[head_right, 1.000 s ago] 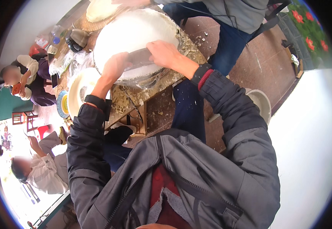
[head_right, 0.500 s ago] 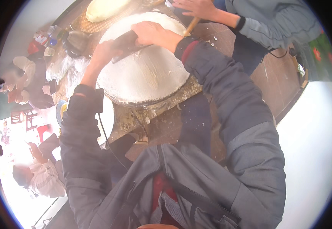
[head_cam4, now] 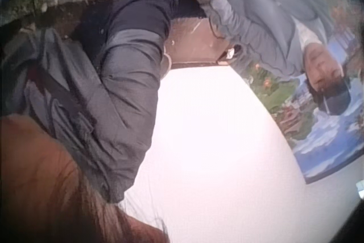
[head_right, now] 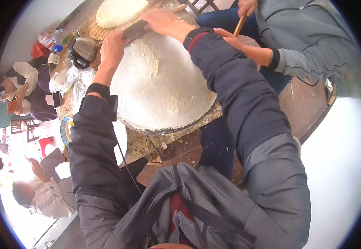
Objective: The person pours batter onto a hot griddle, spreads it into a thin circle, cooks it, then flips and removes the crepe. The process repeats with a second crepe being prepared and cooked in the same manner.
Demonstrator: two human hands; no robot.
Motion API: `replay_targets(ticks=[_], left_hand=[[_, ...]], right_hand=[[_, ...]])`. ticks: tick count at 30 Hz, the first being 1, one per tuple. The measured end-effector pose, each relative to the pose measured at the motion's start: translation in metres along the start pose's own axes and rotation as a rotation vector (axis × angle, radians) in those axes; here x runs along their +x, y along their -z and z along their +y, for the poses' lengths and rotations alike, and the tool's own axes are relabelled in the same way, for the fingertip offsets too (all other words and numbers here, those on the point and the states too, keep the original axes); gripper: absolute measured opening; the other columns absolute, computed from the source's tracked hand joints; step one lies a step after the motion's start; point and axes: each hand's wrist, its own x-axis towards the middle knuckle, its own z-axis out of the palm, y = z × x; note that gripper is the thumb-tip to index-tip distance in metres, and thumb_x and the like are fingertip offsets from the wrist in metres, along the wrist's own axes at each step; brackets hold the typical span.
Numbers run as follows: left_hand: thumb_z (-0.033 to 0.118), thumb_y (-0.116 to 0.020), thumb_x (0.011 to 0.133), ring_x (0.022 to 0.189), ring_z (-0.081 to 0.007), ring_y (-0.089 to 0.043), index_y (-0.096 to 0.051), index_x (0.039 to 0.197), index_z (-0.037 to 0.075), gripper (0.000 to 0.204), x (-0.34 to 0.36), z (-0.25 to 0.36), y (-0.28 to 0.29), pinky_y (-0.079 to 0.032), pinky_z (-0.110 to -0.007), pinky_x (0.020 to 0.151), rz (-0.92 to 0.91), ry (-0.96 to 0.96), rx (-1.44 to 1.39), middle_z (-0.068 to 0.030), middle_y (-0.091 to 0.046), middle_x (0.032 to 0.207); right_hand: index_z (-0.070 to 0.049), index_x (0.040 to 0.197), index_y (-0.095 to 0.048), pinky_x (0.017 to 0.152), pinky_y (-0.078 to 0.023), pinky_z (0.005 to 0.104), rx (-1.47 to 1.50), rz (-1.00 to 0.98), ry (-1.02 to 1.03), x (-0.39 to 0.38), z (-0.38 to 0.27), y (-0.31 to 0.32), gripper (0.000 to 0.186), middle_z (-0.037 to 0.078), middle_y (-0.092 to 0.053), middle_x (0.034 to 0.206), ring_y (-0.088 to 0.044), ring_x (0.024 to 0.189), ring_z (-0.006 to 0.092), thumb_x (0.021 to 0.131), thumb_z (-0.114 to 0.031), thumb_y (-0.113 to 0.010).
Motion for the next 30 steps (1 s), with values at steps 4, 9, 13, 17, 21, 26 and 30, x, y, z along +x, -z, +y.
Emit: replay_targets(ticks=[4, 9, 13, 17, 21, 26, 30], left_hand=[[0.014, -0.067, 0.081, 0.087, -0.0391, -0.060, -0.052, 0.082, -0.002, 0.021, -0.022, 0.006, 0.013, -0.045, -0.046, 0.073, -0.009, -0.127, -0.033, -0.0193, -0.061, 0.086], [0.011, -0.068, 0.079, 0.087, -0.0380, -0.059, -0.050, 0.080, -0.003, 0.023, -0.053, 0.020, 0.030, -0.045, -0.046, 0.074, -0.063, -0.224, -0.094, -0.0188, -0.060, 0.083], [0.007, -0.068, 0.076, 0.084, -0.0381, -0.058, -0.049, 0.078, -0.002, 0.021, -0.086, 0.033, 0.045, -0.044, -0.045, 0.074, -0.096, -0.294, -0.131, -0.0186, -0.058, 0.080], [0.007, -0.068, 0.075, 0.082, -0.0374, -0.057, -0.047, 0.076, -0.001, 0.023, -0.122, 0.044, 0.057, -0.044, -0.045, 0.072, -0.084, -0.330, -0.128, -0.0177, -0.057, 0.077], [0.010, -0.068, 0.077, 0.084, -0.0325, -0.059, -0.050, 0.077, 0.002, 0.019, -0.149, 0.049, 0.067, -0.045, -0.043, 0.075, -0.144, -0.341, -0.084, -0.0140, -0.059, 0.079], [0.007, -0.068, 0.074, 0.083, -0.0351, -0.057, -0.048, 0.078, 0.001, 0.021, -0.173, 0.055, 0.070, -0.044, -0.044, 0.073, -0.162, -0.376, -0.128, -0.0152, -0.057, 0.078], [0.007, -0.068, 0.074, 0.085, -0.0347, -0.057, -0.049, 0.079, 0.001, 0.020, -0.184, 0.055, 0.076, -0.044, -0.044, 0.074, -0.166, -0.412, -0.134, -0.0146, -0.057, 0.079]], right_hand=[[-0.001, 0.093, -0.052, 0.078, -0.046, 0.0477, -0.010, -0.013, 0.029, -0.029, -0.018, 0.005, 0.024, 0.020, -0.062, 0.089, -0.059, 0.092, 0.0395, 0.084, -0.021, -0.064], [0.001, 0.093, -0.056, 0.077, -0.048, 0.0485, 0.014, 0.011, -0.040, -0.076, -0.054, 0.018, 0.028, 0.025, -0.063, 0.088, -0.061, 0.089, 0.0422, 0.085, -0.024, -0.064], [0.001, 0.091, -0.055, 0.077, -0.047, 0.0484, 0.019, 0.027, -0.042, -0.112, -0.084, 0.024, 0.026, 0.024, -0.064, 0.086, -0.061, 0.088, 0.0412, 0.084, -0.023, -0.064], [0.001, 0.087, -0.054, 0.077, -0.048, 0.0463, 0.033, 0.049, -0.058, -0.144, -0.116, 0.030, 0.026, 0.021, -0.064, 0.082, -0.061, 0.088, 0.0389, 0.083, -0.023, -0.065], [0.000, 0.085, -0.054, 0.077, -0.048, 0.0456, 0.050, 0.093, -0.109, -0.176, -0.152, 0.030, 0.026, 0.019, -0.064, 0.079, -0.062, 0.086, 0.0373, 0.083, -0.023, -0.066], [0.000, 0.082, -0.054, 0.074, -0.048, 0.0456, 0.029, 0.103, -0.169, -0.204, -0.183, 0.032, 0.025, 0.019, -0.063, 0.075, -0.062, 0.081, 0.0360, 0.082, -0.022, -0.067], [0.000, 0.082, -0.054, 0.072, -0.047, 0.0461, 0.071, 0.095, -0.214, -0.216, -0.202, 0.035, 0.024, 0.019, -0.062, 0.074, -0.061, 0.079, 0.0367, 0.082, -0.021, -0.067]])
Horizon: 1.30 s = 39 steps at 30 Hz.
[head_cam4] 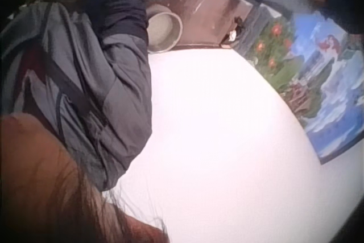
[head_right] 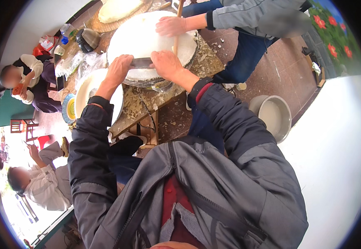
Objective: The person pours batter onto a hot griddle, spreads it into a thin circle, cooks it, then flips and removes the crepe. The process repeats with a second crepe being prepared and cooked in the same manner.
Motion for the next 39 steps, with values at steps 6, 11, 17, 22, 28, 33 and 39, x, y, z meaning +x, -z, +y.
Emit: replay_targets(ticks=[6, 11, 17, 22, 28, 33, 39], left_hand=[[0.008, -0.068, 0.075, 0.090, -0.0311, -0.060, -0.052, 0.078, 0.002, 0.017, 0.003, 0.001, 0.013, -0.046, -0.042, 0.078, -0.137, -0.030, 0.030, -0.0117, -0.062, 0.083], [0.008, -0.066, 0.077, 0.082, -0.0331, -0.062, -0.055, 0.078, 0.002, 0.013, 0.018, 0.000, 0.029, -0.047, -0.043, 0.071, -0.194, -0.058, 0.034, -0.0121, -0.062, 0.079], [0.006, -0.064, 0.075, 0.085, -0.0338, -0.060, -0.055, 0.081, 0.005, 0.012, 0.056, -0.001, 0.038, -0.046, -0.043, 0.074, 0.150, -0.084, 0.153, -0.0132, -0.060, 0.084], [0.009, -0.065, 0.077, 0.088, -0.0308, -0.060, -0.055, 0.082, 0.006, 0.012, 0.050, 0.021, 0.032, -0.047, -0.042, 0.074, 0.078, 0.064, 0.140, -0.0106, -0.060, 0.083], [0.012, -0.070, 0.074, 0.086, -0.0293, -0.061, -0.056, 0.080, 0.006, 0.016, -0.017, 0.048, 0.089, -0.047, -0.041, 0.074, -0.120, 0.102, 0.050, -0.0090, -0.060, 0.081], [0.009, -0.069, 0.073, 0.082, -0.0323, -0.059, -0.056, 0.079, 0.004, 0.015, -0.075, 0.075, 0.119, -0.045, -0.043, 0.070, -0.313, 0.183, 0.056, -0.0121, -0.058, 0.079], [0.013, -0.061, 0.078, 0.078, -0.0304, -0.061, -0.056, 0.074, 0.006, 0.010, -0.079, 0.082, 0.126, -0.047, -0.041, 0.069, -0.183, 0.166, 0.065, -0.0098, -0.058, 0.071]], right_hand=[[0.002, 0.084, -0.050, 0.071, -0.046, 0.0488, 0.085, -0.113, -0.167, -0.011, -0.017, 0.004, 0.027, 0.023, -0.060, 0.078, -0.059, 0.080, 0.0417, 0.085, -0.020, -0.065], [0.001, 0.087, -0.052, 0.073, -0.046, 0.0485, 0.153, -0.155, -0.160, -0.008, -0.013, 0.012, 0.028, 0.023, -0.061, 0.084, -0.060, 0.083, 0.0408, 0.086, -0.024, -0.064], [-0.001, 0.092, -0.054, 0.074, -0.046, 0.0478, 0.054, 0.008, -0.049, 0.030, 0.031, 0.029, 0.024, 0.020, -0.062, 0.088, -0.060, 0.085, 0.0383, 0.087, -0.023, -0.061], [-0.002, 0.092, -0.054, 0.072, -0.047, 0.0467, -0.033, 0.129, 0.074, 0.022, 0.030, 0.038, 0.019, 0.017, -0.061, 0.086, -0.060, 0.084, 0.0373, 0.085, -0.018, -0.062], [-0.003, 0.090, -0.054, 0.069, -0.048, 0.0436, 0.163, 0.062, 0.084, -0.023, -0.032, 0.054, 0.020, 0.015, -0.060, 0.081, -0.060, 0.079, 0.0343, 0.084, -0.019, -0.065], [-0.004, 0.094, -0.053, 0.072, -0.047, 0.0420, 0.312, -0.096, 0.105, -0.061, -0.086, 0.047, 0.024, 0.013, -0.058, 0.084, -0.058, 0.082, 0.0326, 0.080, -0.018, -0.067], [-0.003, 0.093, -0.055, 0.068, -0.048, 0.0416, 0.325, -0.068, 0.032, -0.064, -0.096, 0.056, 0.022, 0.015, -0.059, 0.084, -0.060, 0.079, 0.0330, 0.083, -0.021, -0.065]])
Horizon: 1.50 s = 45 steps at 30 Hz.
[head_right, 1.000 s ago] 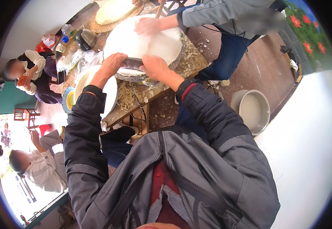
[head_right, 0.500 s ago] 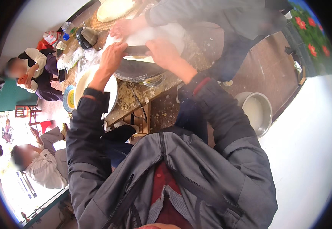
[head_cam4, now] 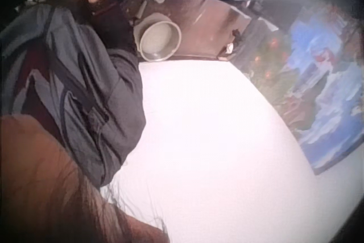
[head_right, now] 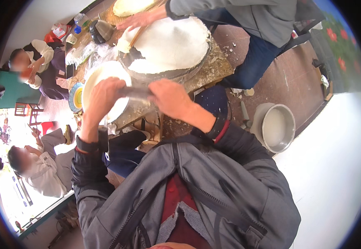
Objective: The person pours batter onto a hot griddle, spreads it into a thin circle, cooks it, then flips and removes the crepe. The process repeats with a second crepe being prepared and cooked in the same manner.
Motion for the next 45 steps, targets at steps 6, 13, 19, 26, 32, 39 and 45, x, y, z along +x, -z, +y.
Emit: replay_targets(ticks=[6, 13, 19, 26, 32, 39, 45], left_hand=[[0.011, -0.070, 0.079, 0.089, -0.0242, -0.061, -0.061, 0.104, 0.005, 0.027, 0.048, -0.009, -0.003, -0.049, -0.035, 0.074, 0.707, 0.010, -0.316, -0.0109, -0.063, 0.095], [0.031, -0.062, 0.092, 0.112, -0.0208, -0.053, -0.048, 0.128, 0.000, 0.049, 0.040, 0.041, -0.077, -0.043, -0.040, 0.098, 0.434, 0.375, -1.814, -0.0147, -0.057, 0.121], [0.019, -0.066, 0.089, 0.101, -0.0152, -0.057, -0.047, 0.127, -0.003, 0.048, 0.032, 0.078, -0.098, -0.046, -0.029, 0.086, 0.336, 0.314, -1.800, -0.0132, -0.061, 0.112], [0.020, -0.060, 0.094, 0.080, -0.0077, -0.055, -0.054, 0.118, 0.003, 0.030, 0.025, 0.094, -0.098, -0.045, -0.024, 0.076, 0.388, 0.282, -1.904, 0.0003, -0.062, 0.095], [0.023, -0.053, 0.098, 0.076, -0.0047, -0.051, -0.057, 0.114, 0.006, 0.023, 0.010, 0.094, -0.104, -0.046, -0.023, 0.073, 0.414, 0.379, -1.871, 0.0043, -0.057, 0.089], [0.015, -0.047, 0.100, 0.078, -0.0061, -0.049, -0.051, 0.132, 0.004, 0.034, -0.018, 0.091, -0.087, -0.045, -0.022, 0.071, 0.494, 0.390, -2.044, -0.0008, -0.056, 0.104], [0.003, -0.053, 0.093, 0.079, -0.0093, -0.058, -0.044, 0.135, -0.002, 0.043, -0.063, 0.118, -0.015, -0.048, -0.022, 0.071, 0.417, 0.128, -1.886, -0.0098, -0.064, 0.099]], right_hand=[[0.001, 0.091, -0.055, 0.067, -0.045, 0.0440, 0.125, 0.246, -0.159, 0.023, 0.024, 0.037, 0.025, 0.022, -0.059, 0.077, -0.058, 0.074, 0.0392, 0.086, -0.022, -0.064], [0.003, 0.095, -0.057, 0.068, -0.045, 0.0310, 0.689, 0.401, -0.289, 0.006, 0.029, 0.040, 0.026, 0.010, -0.065, 0.087, -0.057, 0.077, 0.0166, 0.090, -0.022, -0.062], [0.001, 0.113, -0.059, 0.086, -0.045, 0.0255, 1.185, 0.408, -0.469, -0.022, 0.017, 0.041, 0.026, 0.003, -0.064, 0.105, -0.057, 0.095, 0.0090, 0.095, -0.017, -0.057], [0.000, 0.114, -0.060, 0.086, -0.045, 0.0247, 1.207, 0.311, -0.498, -0.040, 0.009, 0.045, 0.026, 0.003, -0.065, 0.107, -0.059, 0.095, 0.0088, 0.094, -0.017, -0.058], [-0.001, 0.114, -0.061, 0.084, -0.048, 0.0258, 1.316, 0.318, -0.555, -0.053, 0.001, 0.045, 0.025, 0.004, -0.066, 0.105, -0.062, 0.092, 0.0102, 0.094, -0.017, -0.058], [-0.003, 0.113, -0.060, 0.083, -0.050, 0.0273, 1.513, 0.331, -0.499, -0.059, 0.015, 0.045, 0.023, 0.004, -0.067, 0.103, -0.064, 0.092, 0.0125, 0.095, -0.016, -0.057], [0.001, 0.123, -0.054, 0.089, -0.049, 0.0311, 1.432, 0.431, -0.547, -0.067, 0.034, 0.046, 0.031, 0.008, -0.064, 0.114, -0.063, 0.099, 0.0169, 0.096, -0.015, -0.054]])
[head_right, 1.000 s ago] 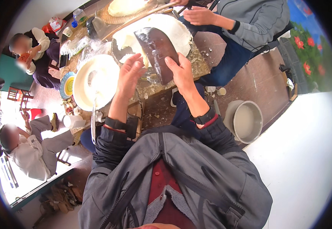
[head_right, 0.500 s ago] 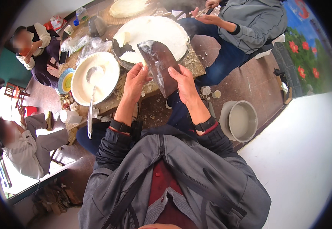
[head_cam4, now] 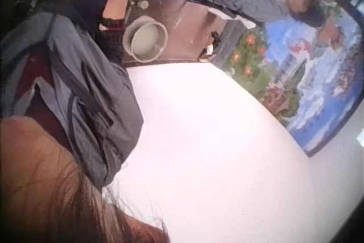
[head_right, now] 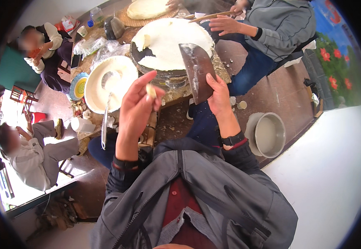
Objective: The person pours batter onto a hot griddle, spreads it into a thin circle, cooks it, then flips and removes the crepe. The process repeats with a second crepe being prepared and cooked in the same manner.
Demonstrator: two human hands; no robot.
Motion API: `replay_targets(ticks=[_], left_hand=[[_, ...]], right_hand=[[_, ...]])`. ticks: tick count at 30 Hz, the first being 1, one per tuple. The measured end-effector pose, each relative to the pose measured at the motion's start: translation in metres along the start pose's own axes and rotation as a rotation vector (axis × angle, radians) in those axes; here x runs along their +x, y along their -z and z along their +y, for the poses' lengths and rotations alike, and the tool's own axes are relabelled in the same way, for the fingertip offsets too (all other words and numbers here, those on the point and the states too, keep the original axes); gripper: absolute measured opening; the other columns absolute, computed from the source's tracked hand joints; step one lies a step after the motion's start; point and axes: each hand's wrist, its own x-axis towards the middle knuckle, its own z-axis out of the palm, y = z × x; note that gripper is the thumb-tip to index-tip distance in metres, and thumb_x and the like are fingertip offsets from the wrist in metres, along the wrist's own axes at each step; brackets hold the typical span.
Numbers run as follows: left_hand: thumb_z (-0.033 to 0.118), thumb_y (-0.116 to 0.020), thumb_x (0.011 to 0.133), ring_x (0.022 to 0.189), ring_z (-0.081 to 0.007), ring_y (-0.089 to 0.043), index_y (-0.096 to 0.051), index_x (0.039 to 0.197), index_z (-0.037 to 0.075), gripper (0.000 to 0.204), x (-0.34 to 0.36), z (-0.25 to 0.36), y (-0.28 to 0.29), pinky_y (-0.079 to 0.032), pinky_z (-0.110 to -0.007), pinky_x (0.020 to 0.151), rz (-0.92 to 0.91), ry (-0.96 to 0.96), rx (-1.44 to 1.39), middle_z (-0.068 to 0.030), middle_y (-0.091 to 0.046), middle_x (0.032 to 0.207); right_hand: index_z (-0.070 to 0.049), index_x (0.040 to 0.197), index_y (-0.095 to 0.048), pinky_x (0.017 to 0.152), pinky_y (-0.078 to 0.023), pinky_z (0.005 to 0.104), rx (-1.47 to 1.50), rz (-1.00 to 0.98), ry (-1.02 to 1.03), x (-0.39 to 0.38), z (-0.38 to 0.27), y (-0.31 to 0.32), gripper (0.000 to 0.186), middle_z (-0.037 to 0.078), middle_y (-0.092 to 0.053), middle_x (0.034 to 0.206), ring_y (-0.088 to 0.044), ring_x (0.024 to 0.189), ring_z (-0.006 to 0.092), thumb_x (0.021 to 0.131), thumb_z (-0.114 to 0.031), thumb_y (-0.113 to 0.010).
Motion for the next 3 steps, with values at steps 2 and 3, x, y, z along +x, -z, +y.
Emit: replay_targets(ticks=[2, 3], left_hand=[[0.002, -0.057, 0.090, 0.083, -0.0184, -0.066, -0.040, 0.128, -0.002, 0.041, -0.020, 0.027, -0.011, -0.052, -0.025, 0.071, -0.267, -0.134, -0.109, -0.0180, -0.066, 0.094], [0.002, -0.057, 0.090, 0.083, -0.0184, -0.066, -0.040, 0.128, -0.002, 0.041, -0.017, 0.035, -0.015, -0.052, -0.025, 0.071, -0.266, -0.132, -0.103, -0.0180, -0.066, 0.094]], right_hand=[[0.001, 0.124, -0.053, 0.090, -0.049, 0.0318, -0.011, -0.009, 0.012, 0.002, -0.001, 0.007, 0.032, 0.008, -0.063, 0.115, -0.063, 0.101, 0.0172, 0.097, -0.015, -0.053], [0.001, 0.124, -0.053, 0.091, -0.050, 0.0325, -0.002, -0.020, 0.016, 0.002, -0.002, 0.010, 0.033, 0.009, -0.063, 0.115, -0.062, 0.102, 0.0178, 0.096, -0.016, -0.054]])
